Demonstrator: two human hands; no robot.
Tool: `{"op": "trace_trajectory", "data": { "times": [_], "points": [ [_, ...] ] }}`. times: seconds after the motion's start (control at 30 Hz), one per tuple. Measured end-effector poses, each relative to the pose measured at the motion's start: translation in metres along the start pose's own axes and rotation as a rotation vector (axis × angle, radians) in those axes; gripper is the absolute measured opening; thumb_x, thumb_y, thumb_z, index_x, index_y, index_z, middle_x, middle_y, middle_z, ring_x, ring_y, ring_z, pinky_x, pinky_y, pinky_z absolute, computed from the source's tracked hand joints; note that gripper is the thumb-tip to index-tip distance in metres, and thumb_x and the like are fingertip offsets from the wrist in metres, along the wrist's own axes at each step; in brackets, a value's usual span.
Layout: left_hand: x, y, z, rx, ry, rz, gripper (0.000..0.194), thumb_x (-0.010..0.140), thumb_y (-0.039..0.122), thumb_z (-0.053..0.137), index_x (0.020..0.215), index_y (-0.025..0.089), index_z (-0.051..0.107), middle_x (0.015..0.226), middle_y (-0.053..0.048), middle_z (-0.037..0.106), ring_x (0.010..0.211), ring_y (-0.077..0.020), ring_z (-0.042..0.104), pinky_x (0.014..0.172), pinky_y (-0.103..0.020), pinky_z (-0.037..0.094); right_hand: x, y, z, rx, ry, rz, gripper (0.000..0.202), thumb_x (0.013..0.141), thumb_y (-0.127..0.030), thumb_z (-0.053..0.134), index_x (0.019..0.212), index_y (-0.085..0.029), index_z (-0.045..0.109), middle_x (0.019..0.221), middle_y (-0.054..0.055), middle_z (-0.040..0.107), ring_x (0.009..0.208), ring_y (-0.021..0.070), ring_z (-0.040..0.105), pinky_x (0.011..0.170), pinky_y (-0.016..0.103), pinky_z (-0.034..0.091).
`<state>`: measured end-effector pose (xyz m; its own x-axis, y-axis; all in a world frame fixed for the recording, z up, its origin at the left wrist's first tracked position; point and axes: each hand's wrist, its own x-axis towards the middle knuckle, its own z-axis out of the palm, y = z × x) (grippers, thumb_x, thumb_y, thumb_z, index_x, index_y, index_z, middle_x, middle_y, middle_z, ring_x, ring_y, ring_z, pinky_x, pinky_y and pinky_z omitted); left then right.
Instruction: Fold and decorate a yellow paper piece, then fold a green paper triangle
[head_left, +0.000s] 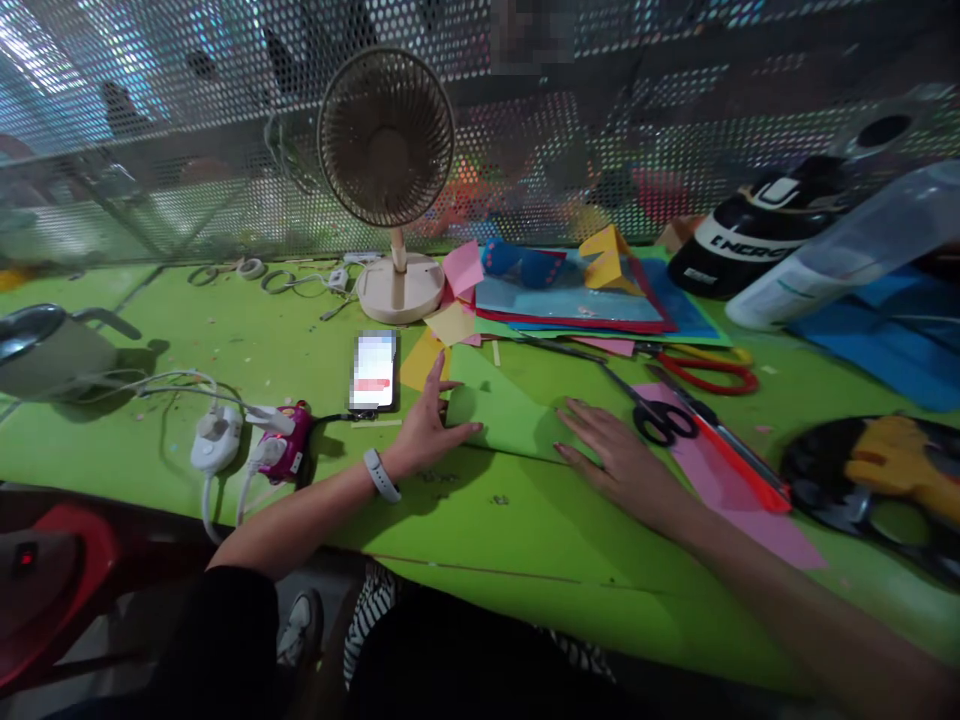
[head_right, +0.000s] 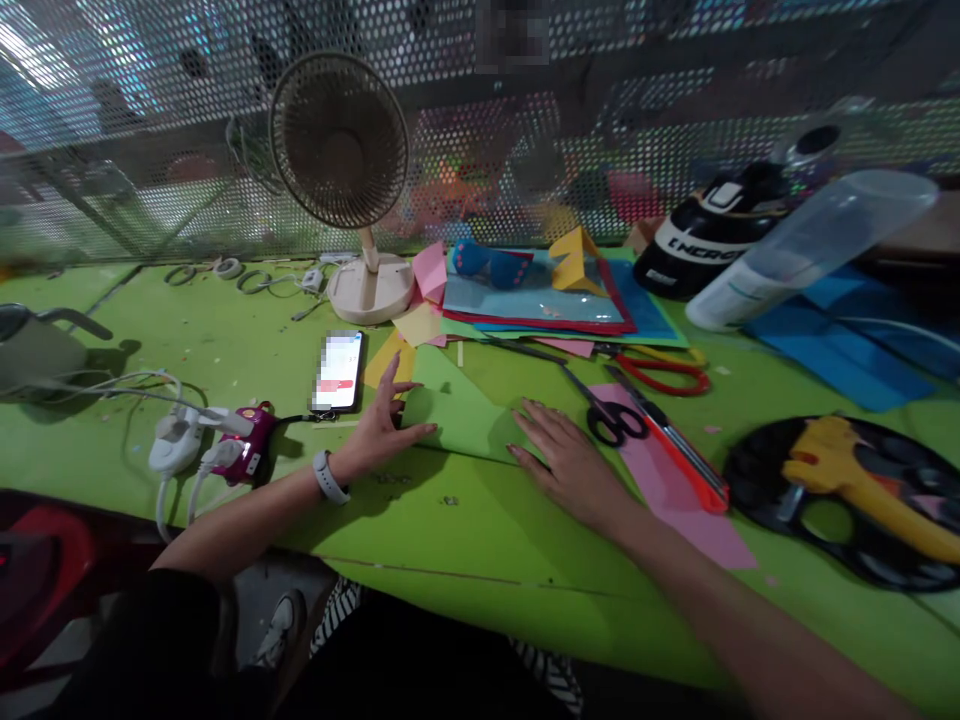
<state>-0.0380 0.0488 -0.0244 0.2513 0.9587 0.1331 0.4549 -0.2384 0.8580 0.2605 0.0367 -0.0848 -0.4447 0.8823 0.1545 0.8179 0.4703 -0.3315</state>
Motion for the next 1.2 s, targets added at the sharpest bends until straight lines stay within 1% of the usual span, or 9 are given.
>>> {"op": "trace_trajectory", "data": {
  "times": [0.07,0.2,0.33,0.47,0.67,0.93,1.07,1.13,1.2],
  "points": [
    [0.0001,0.0001,-0.0001,-0.007,-0.018,-0.024,0.110,0.079,0.026,0.072,0.154,0.025,-0.010,0.128,-0.015,0.053,0.086,-0.0164,0.060,0.079,-0.035,0.051,0.0001,0.0000,-0.0007,-0.005,-0.014,0.012,0.059,0.098,-0.052,0.032,0.149,-0.023,0.036,0.157,0.009,0.031,0.142,0.0340,0.032,0.112,0.061,0.034],
    [-0.0009,0.0003,-0.0003,-0.031,-0.038,-0.052,0.107,0.078,0.023,0.071,0.155,0.025,-0.003,0.126,-0.016,0.054,0.066,-0.0098,0.054,0.066,-0.030,0.051,0.0003,-0.0007,-0.0030,0.004,-0.030,0.007,0.062,0.098,-0.054,0.031,0.148,-0.019,0.037,0.156,0.011,0.031,0.142,0.0340,0.032,0.113,0.060,0.032],
    [-0.0013,-0.0010,-0.0002,0.017,-0.041,-0.016,0.101,0.079,0.022,0.069,0.155,0.026,0.002,0.127,-0.015,0.055,0.072,-0.0118,0.057,0.068,-0.029,0.051,0.0000,-0.0016,-0.0045,0.011,-0.027,0.001,0.062,0.098,-0.054,0.030,0.148,-0.020,0.037,0.156,0.010,0.032,0.142,0.0338,0.031,0.113,0.060,0.033],
    [-0.0001,-0.0043,-0.0002,0.066,-0.066,-0.049,0.097,0.079,0.019,0.066,0.155,0.026,0.006,0.125,-0.013,0.057,0.067,-0.0100,0.055,0.067,-0.028,0.050,-0.0006,-0.0015,-0.0036,0.001,-0.006,0.001,0.060,0.097,-0.054,0.032,0.148,-0.023,0.037,0.156,0.008,0.033,0.141,0.0337,0.033,0.112,0.061,0.034],
    [0.0002,-0.0046,-0.0013,0.071,-0.079,-0.037,0.089,0.082,0.021,0.064,0.155,0.026,0.013,0.124,-0.011,0.060,0.085,-0.0160,0.061,0.078,-0.031,0.050,-0.0009,0.0020,-0.0007,-0.006,-0.003,-0.010,0.060,0.097,-0.053,0.032,0.148,-0.021,0.038,0.155,0.011,0.033,0.141,0.0342,0.034,0.112,0.061,0.034],
    [0.0016,-0.0061,-0.0019,0.052,-0.074,0.018,0.077,0.082,0.021,0.062,0.151,0.021,0.028,0.107,-0.007,0.065,0.087,-0.0170,0.061,0.085,-0.034,0.049,-0.0003,-0.0010,-0.0037,0.022,-0.011,0.005,0.062,0.097,-0.054,0.032,0.149,-0.020,0.035,0.155,0.011,0.033,0.142,0.0338,0.032,0.112,0.061,0.033],
    [0.0025,-0.0064,-0.0023,0.122,-0.078,0.035,0.080,0.084,0.022,0.061,0.153,0.020,0.020,0.119,-0.011,0.062,0.092,-0.0194,0.062,0.086,-0.036,0.051,-0.0002,-0.0017,-0.0060,0.037,0.006,0.008,0.062,0.097,-0.054,0.033,0.150,-0.022,0.033,0.155,0.011,0.034,0.141,0.0342,0.033,0.112,0.062,0.033],
    [0.0007,-0.0037,-0.0025,0.237,-0.048,0.084,0.082,0.084,0.023,0.062,0.153,0.020,0.019,0.130,-0.014,0.056,0.107,-0.0247,0.059,0.092,-0.041,0.050,0.0006,-0.0022,-0.0067,0.030,0.010,0.016,0.062,0.097,-0.054,0.034,0.150,-0.023,0.034,0.155,0.010,0.035,0.141,0.0344,0.033,0.111,0.063,0.033],
    [-0.0037,0.0013,-0.0014,0.424,0.006,0.200,0.076,0.087,0.023,0.060,0.153,0.022,0.021,0.144,-0.015,0.045,0.129,-0.0297,0.046,0.105,-0.048,0.041,0.0019,-0.0034,-0.0071,0.023,0.012,0.004,0.061,0.097,-0.054,0.034,0.148,-0.023,0.037,0.155,0.010,0.035,0.141,0.0334,0.034,0.112,0.062,0.032]
  ]
}}
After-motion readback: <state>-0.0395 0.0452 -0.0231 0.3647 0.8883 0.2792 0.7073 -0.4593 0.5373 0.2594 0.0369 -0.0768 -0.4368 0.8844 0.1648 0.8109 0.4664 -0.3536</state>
